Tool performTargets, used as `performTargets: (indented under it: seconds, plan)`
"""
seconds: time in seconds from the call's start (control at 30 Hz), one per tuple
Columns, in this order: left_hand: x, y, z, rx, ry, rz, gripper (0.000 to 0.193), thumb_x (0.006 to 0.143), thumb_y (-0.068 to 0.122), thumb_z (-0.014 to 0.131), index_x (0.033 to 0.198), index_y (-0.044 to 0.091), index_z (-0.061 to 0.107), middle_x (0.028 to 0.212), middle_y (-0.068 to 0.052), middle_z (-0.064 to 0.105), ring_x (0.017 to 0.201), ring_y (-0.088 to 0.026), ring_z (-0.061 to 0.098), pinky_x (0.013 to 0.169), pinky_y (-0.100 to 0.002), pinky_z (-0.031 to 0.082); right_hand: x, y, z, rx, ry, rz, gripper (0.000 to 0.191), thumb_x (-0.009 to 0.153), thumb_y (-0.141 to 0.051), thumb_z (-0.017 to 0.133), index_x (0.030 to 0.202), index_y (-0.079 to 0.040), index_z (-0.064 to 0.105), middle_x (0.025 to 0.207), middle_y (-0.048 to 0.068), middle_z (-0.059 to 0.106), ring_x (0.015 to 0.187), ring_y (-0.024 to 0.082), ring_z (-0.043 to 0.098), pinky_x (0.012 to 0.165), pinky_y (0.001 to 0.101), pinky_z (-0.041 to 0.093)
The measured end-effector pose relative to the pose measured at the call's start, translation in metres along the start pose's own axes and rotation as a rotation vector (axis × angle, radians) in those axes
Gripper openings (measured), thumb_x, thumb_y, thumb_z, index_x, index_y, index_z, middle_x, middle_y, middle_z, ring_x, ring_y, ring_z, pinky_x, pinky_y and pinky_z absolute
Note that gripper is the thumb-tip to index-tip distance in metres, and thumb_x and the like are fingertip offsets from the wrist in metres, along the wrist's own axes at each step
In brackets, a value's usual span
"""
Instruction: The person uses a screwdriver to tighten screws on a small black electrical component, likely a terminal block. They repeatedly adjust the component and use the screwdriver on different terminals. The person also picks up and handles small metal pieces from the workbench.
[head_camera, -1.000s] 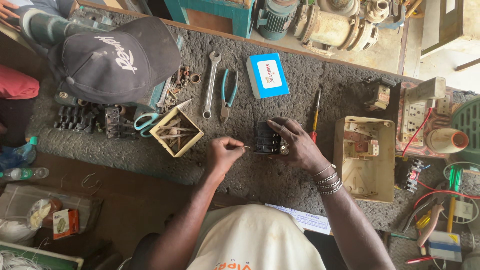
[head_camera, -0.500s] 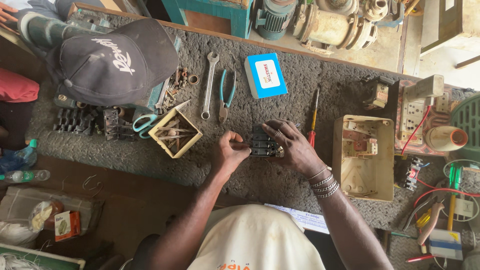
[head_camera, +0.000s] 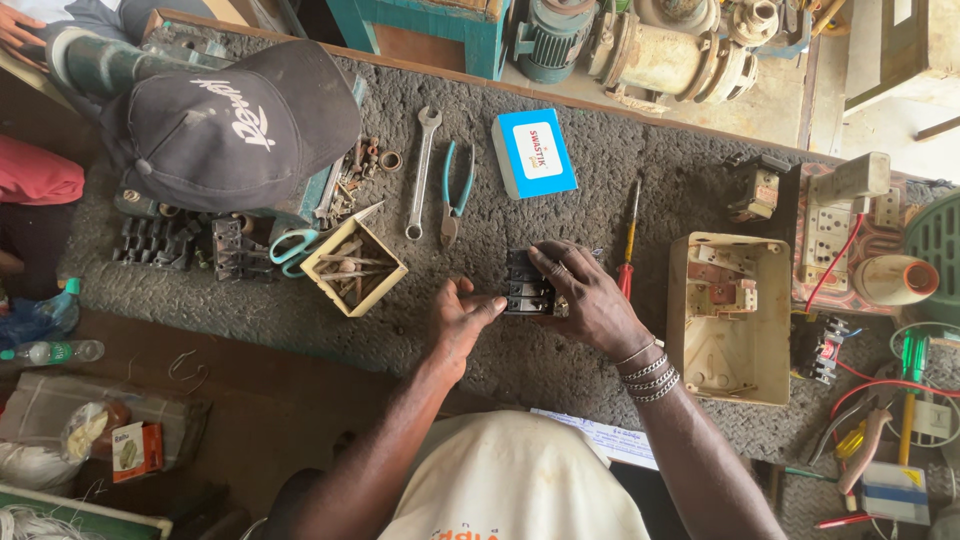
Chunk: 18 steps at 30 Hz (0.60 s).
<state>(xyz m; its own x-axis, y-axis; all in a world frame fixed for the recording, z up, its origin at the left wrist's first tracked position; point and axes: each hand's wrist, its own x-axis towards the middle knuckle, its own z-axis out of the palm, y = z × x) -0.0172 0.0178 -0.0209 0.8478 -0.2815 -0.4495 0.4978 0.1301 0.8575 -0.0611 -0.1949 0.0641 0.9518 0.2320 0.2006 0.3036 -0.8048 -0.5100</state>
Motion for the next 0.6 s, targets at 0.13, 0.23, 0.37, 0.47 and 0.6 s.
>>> performTargets:
  seconds: [0.13, 0.23, 0.37, 0.47, 0.6]
  plan:
    - [-0.0027, -0.0030, 0.0023, -0.003, -0.048, 0.020, 0.046, 0.083, 0.005, 0.080, 0.113, 0.007, 0.045, 0.097, -0.008, 0.072, 0.090, -0.011, 0.063, 0.084, -0.028, 0.052, 0.0005, -0.0022, -0.0024, 0.002, 0.004, -0.024, 0.100, 0.060, -0.022, 0.092, 0.148, -0.008, 0.048, 0.142, 0.017, 0.052, 0.130, 0.039, 0.052, 0.110, 0.0476, 0.046]
    - [-0.0033, -0.0004, -0.0002, -0.025, -0.123, 0.029, 0.046, 0.087, 0.005, 0.078, 0.115, 0.009, 0.043, 0.102, -0.011, 0.073, 0.096, -0.013, 0.065, 0.090, -0.030, 0.054, 0.0014, -0.0036, -0.0038, 0.015, -0.008, 0.005, 0.100, 0.061, -0.022, 0.092, 0.150, -0.009, 0.048, 0.143, 0.017, 0.052, 0.130, 0.038, 0.052, 0.110, 0.0475, 0.046]
    - [-0.0043, 0.0019, 0.0024, -0.010, -0.163, 0.019, 0.051, 0.081, -0.002, 0.076, 0.116, 0.011, 0.040, 0.107, -0.011, 0.069, 0.105, -0.018, 0.069, 0.091, -0.033, 0.058, 0.0036, -0.0038, -0.0046, 0.005, 0.019, -0.011, 0.101, 0.060, -0.022, 0.092, 0.150, -0.010, 0.047, 0.143, 0.016, 0.052, 0.131, 0.038, 0.052, 0.110, 0.0484, 0.046]
    - [-0.0033, 0.0018, 0.0062, -0.035, -0.171, 0.043, 0.052, 0.082, -0.006, 0.075, 0.116, 0.010, 0.038, 0.108, -0.013, 0.067, 0.107, -0.020, 0.069, 0.091, -0.033, 0.059, 0.0050, -0.0034, -0.0040, 0.032, 0.045, -0.032, 0.100, 0.062, -0.022, 0.092, 0.151, -0.011, 0.047, 0.143, 0.016, 0.053, 0.132, 0.038, 0.053, 0.110, 0.0476, 0.048]
    - [-0.0018, 0.0020, 0.0044, -0.060, -0.152, 0.011, 0.055, 0.081, -0.007, 0.075, 0.115, 0.010, 0.037, 0.106, -0.015, 0.069, 0.103, -0.021, 0.070, 0.089, -0.033, 0.060, 0.0052, -0.0020, -0.0021, 0.027, 0.063, -0.044, 0.098, 0.064, -0.024, 0.092, 0.150, -0.011, 0.047, 0.142, 0.016, 0.054, 0.131, 0.038, 0.053, 0.109, 0.0481, 0.048]
